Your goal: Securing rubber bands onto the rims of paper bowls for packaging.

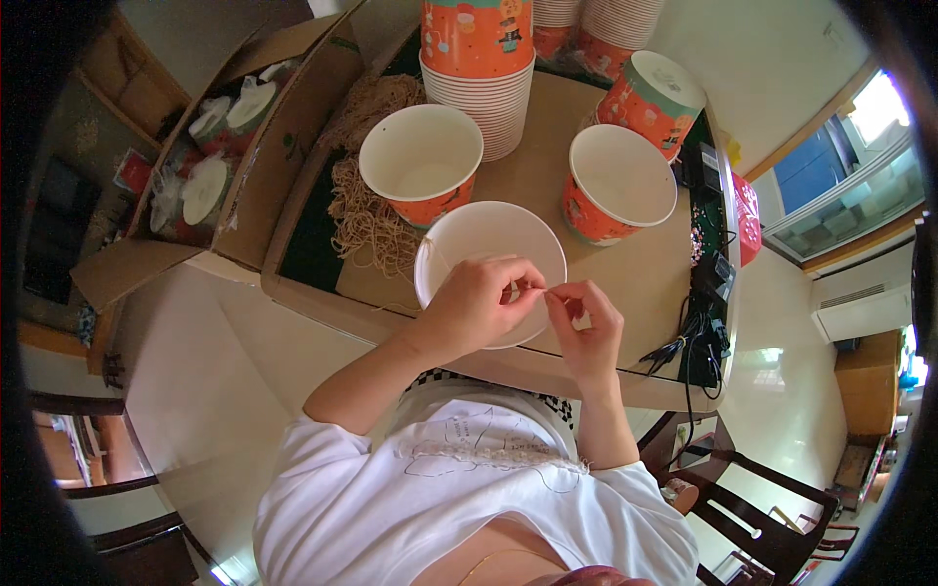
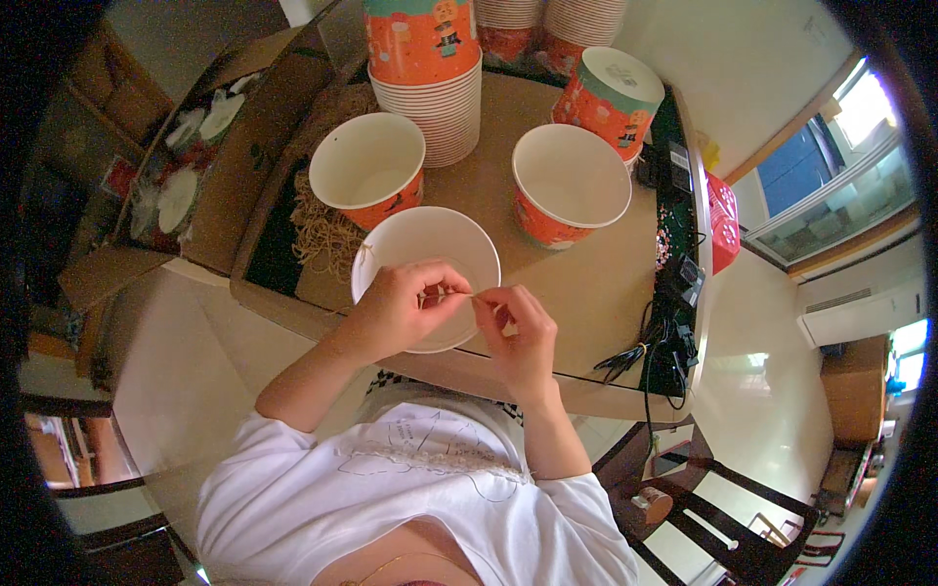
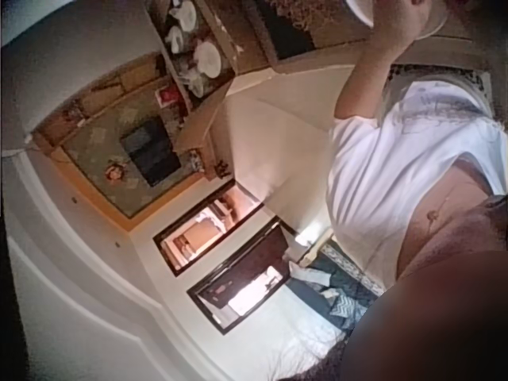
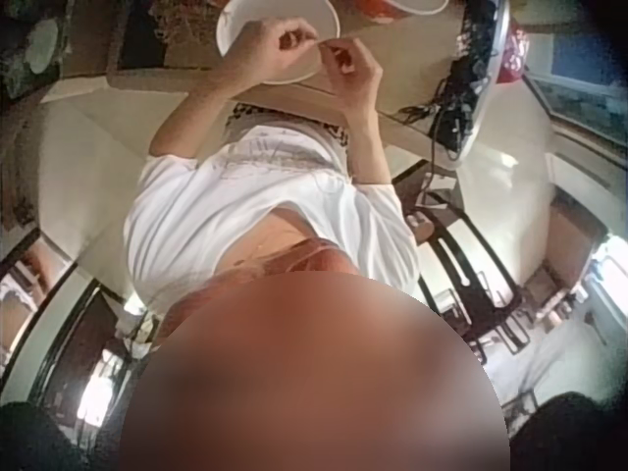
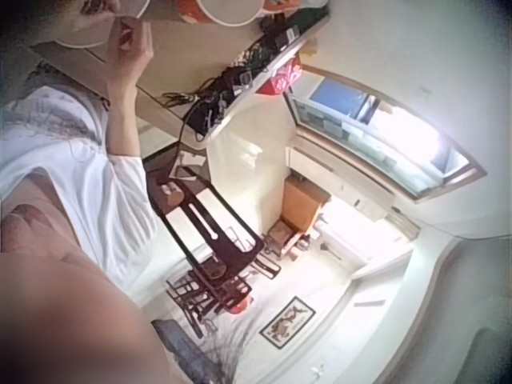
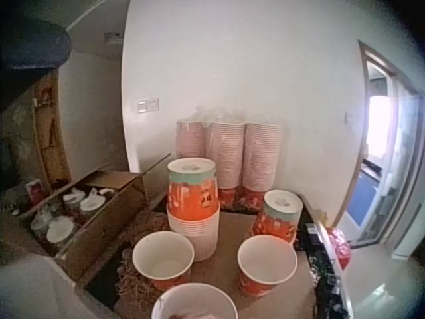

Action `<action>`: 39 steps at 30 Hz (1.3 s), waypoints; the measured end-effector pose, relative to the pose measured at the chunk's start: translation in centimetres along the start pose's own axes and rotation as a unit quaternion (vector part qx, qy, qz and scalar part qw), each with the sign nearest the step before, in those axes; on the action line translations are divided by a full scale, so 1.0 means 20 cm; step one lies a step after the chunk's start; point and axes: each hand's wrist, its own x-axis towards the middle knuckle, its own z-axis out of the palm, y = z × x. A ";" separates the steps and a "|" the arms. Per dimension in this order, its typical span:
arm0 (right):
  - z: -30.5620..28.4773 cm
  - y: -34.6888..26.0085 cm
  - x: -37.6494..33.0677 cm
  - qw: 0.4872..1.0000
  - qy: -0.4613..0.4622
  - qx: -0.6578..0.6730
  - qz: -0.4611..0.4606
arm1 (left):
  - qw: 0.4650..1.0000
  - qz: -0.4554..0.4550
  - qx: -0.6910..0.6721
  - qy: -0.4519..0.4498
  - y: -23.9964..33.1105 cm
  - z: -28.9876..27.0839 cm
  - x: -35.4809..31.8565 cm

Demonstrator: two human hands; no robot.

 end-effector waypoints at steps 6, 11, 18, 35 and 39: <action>-0.01 0.00 -0.01 1.000 -0.011 0.004 -0.001 | 0.991 0.017 0.113 0.069 -0.03 0.02 0.00; -0.01 0.00 -0.01 1.000 -0.008 0.013 0.011 | 0.996 0.028 0.064 0.047 0.03 0.00 0.02; 0.00 0.00 -0.01 1.000 -0.012 0.007 0.010 | 0.994 0.062 0.088 0.023 -0.01 0.02 0.01; -0.06 -0.01 0.01 0.999 -0.037 -0.018 0.010 | 0.997 0.052 0.052 0.027 -0.03 0.03 0.03; -0.04 0.01 0.01 1.000 -0.019 -0.022 -0.004 | 0.999 -0.003 0.023 0.023 0.01 0.02 0.03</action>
